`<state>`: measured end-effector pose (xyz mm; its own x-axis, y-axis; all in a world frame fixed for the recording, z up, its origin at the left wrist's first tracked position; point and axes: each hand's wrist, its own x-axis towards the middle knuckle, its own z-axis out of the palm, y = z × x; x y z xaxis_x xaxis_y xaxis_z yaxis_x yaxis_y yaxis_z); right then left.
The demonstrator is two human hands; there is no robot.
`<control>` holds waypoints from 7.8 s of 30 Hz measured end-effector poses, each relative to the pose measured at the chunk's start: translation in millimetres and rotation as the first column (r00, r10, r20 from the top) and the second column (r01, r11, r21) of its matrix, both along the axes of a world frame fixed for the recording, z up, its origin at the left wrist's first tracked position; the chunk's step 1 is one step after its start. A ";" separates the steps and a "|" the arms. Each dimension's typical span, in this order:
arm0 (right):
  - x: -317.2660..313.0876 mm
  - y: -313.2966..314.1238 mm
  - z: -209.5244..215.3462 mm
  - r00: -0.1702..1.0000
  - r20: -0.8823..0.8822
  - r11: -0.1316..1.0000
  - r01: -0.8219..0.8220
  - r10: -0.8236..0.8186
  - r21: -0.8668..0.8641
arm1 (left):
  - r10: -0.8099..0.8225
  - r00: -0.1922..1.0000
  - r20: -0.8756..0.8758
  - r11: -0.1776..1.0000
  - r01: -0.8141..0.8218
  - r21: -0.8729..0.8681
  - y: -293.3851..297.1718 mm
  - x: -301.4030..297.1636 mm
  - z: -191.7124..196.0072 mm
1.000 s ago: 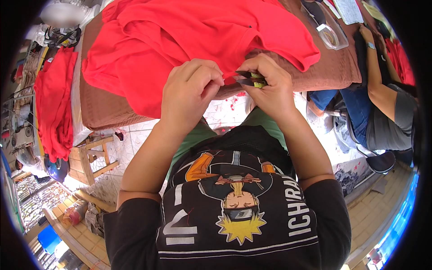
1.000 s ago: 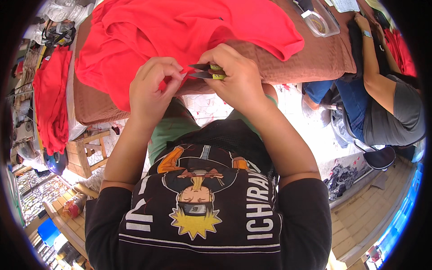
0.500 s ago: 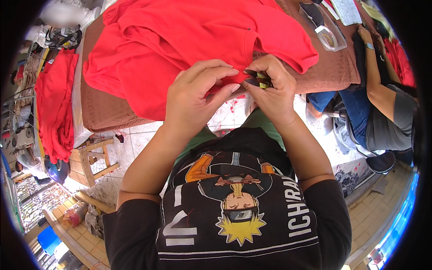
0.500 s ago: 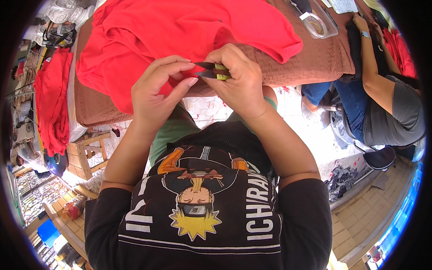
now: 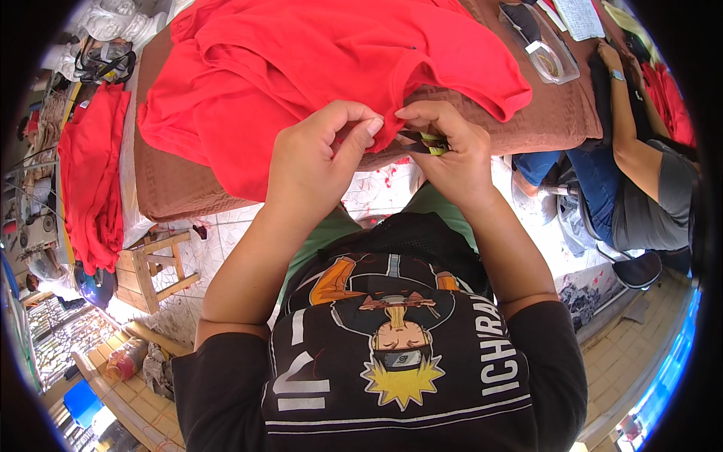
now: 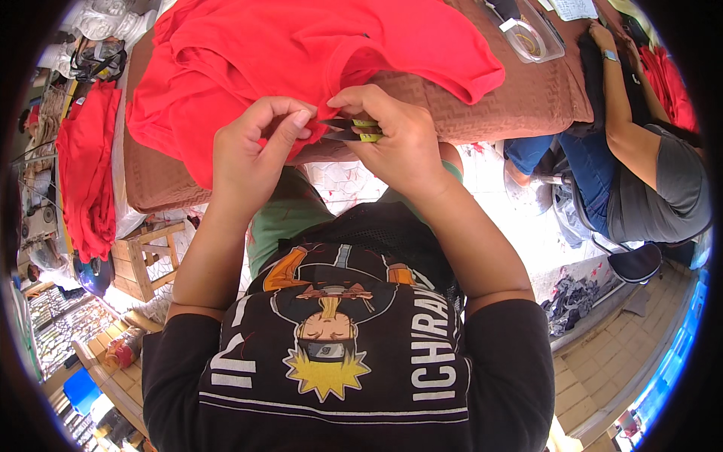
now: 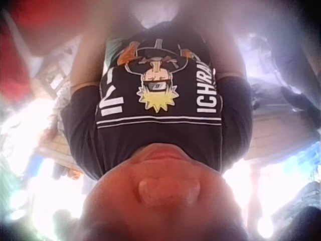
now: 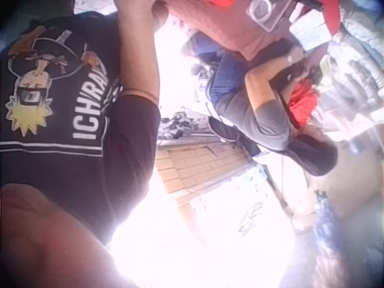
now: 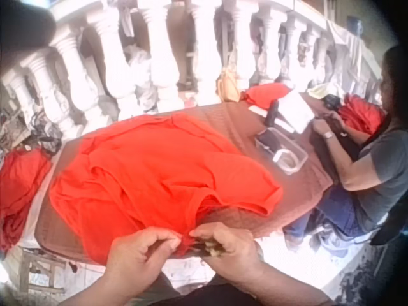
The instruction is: The person uses shears to cut and remove labels and loose threads from red shirts on a table, handling them one at a time and turning them over.
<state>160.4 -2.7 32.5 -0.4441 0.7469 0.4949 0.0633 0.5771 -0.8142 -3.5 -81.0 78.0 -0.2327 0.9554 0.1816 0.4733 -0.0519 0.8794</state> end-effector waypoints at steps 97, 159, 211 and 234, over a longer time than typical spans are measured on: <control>20.8 21.4 44.5 0.927 0.319 0.967 -0.239 0.200 0.091 | -0.052 0.948 0.314 0.942 0.151 -0.299 -4.5 -12.1 11.9; 34.4 87.3 108.0 0.861 0.186 0.869 0.421 -0.473 0.259 | 0.409 0.752 -0.517 0.867 -0.144 0.477 44.8 -106.7 24.1; -35.0 60.8 -20.5 0.945 0.247 0.907 -0.096 0.212 -0.409 | -0.591 0.792 0.154 0.801 0.554 0.226 -3.6 -96.3 27.0; -37.4 62.4 -19.4 0.948 0.239 0.891 -0.084 0.209 -0.446 | 0.477 0.837 -0.268 0.878 -0.437 0.197 -31.2 -149.2 -23.4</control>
